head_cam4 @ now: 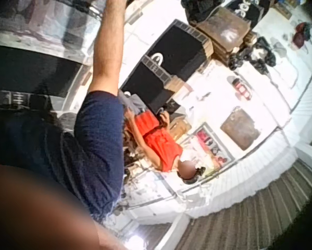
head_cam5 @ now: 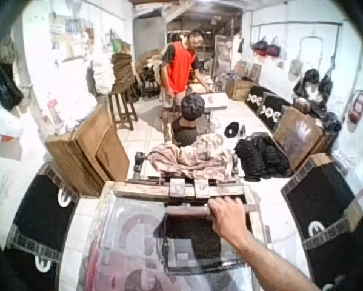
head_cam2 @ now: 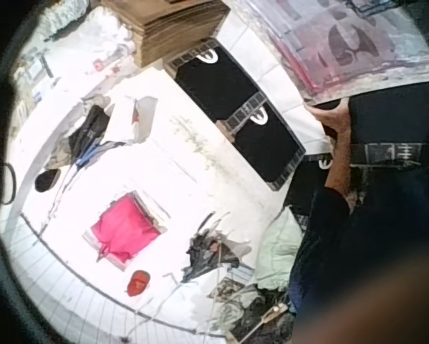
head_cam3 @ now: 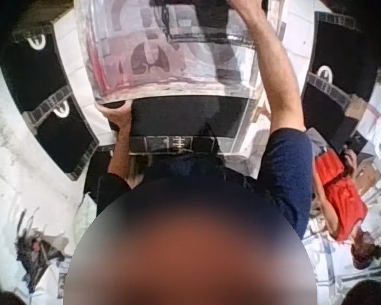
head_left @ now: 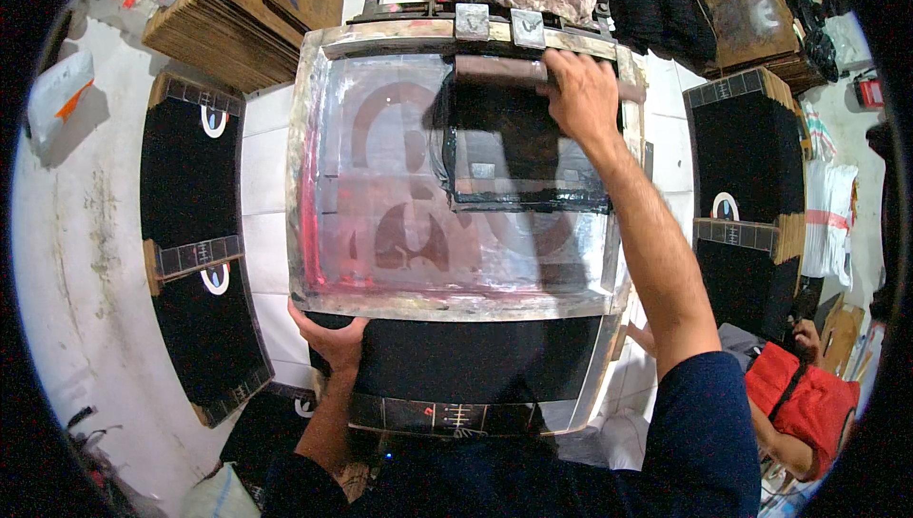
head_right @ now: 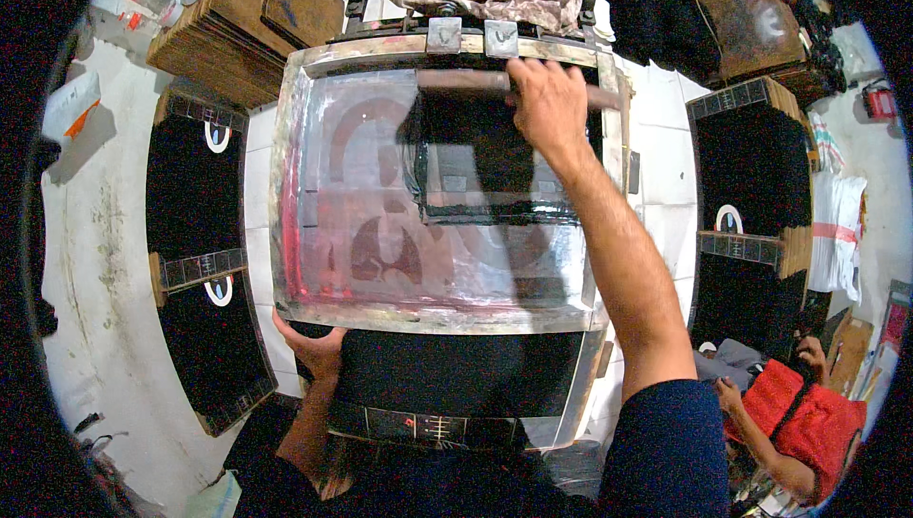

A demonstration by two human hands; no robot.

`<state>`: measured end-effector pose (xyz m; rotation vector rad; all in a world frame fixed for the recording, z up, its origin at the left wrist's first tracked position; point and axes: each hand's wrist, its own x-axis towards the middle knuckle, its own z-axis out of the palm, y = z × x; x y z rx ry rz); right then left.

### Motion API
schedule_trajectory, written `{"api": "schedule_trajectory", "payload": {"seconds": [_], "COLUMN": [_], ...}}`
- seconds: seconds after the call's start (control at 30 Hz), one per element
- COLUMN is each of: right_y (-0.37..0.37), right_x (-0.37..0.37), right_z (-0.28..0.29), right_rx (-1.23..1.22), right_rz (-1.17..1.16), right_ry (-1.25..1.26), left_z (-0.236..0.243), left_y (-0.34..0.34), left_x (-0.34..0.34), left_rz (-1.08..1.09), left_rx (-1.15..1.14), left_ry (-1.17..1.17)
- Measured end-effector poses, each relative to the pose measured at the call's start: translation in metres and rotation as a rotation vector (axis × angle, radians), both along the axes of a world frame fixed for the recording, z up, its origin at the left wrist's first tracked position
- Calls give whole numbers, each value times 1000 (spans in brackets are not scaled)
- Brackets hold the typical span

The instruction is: The person repeatedly places a screen printing frame over a black t-shirt, applies ink with a squeegee, and lifts the frame to reveal a printed design. The process is repeated multiple times on the same garment.

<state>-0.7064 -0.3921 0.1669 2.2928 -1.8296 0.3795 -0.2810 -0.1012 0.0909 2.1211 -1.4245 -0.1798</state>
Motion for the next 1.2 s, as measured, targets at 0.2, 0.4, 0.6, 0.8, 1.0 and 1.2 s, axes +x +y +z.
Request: {"api": "schedule_trajectory", "payload": {"seconds": [0.2,0.4,0.6,0.8,1.0,1.2], "right_y": [-31,82,32,-37,29,141], "right_x": [-5,21,6,1,10,36], "right_z": [-18,12,16,-7,0,3], "right_rx": [-34,190,315,30,98,140], "right_rz": [20,-44,-1,-15,-27,-80], "right_ry": [-43,30,-134,-17,-17,-34], "left_z": [9,5,0,8,8,4], "left_y": [-3,0,0,-5,-3,4], "left_x": [-3,-1,2,-4,-3,-1], "left_rz": [39,-9,-23,25,26,35], "left_rx": [29,-3,-20,13,11,16], "left_ry": [113,107,58,153,66,136]}}
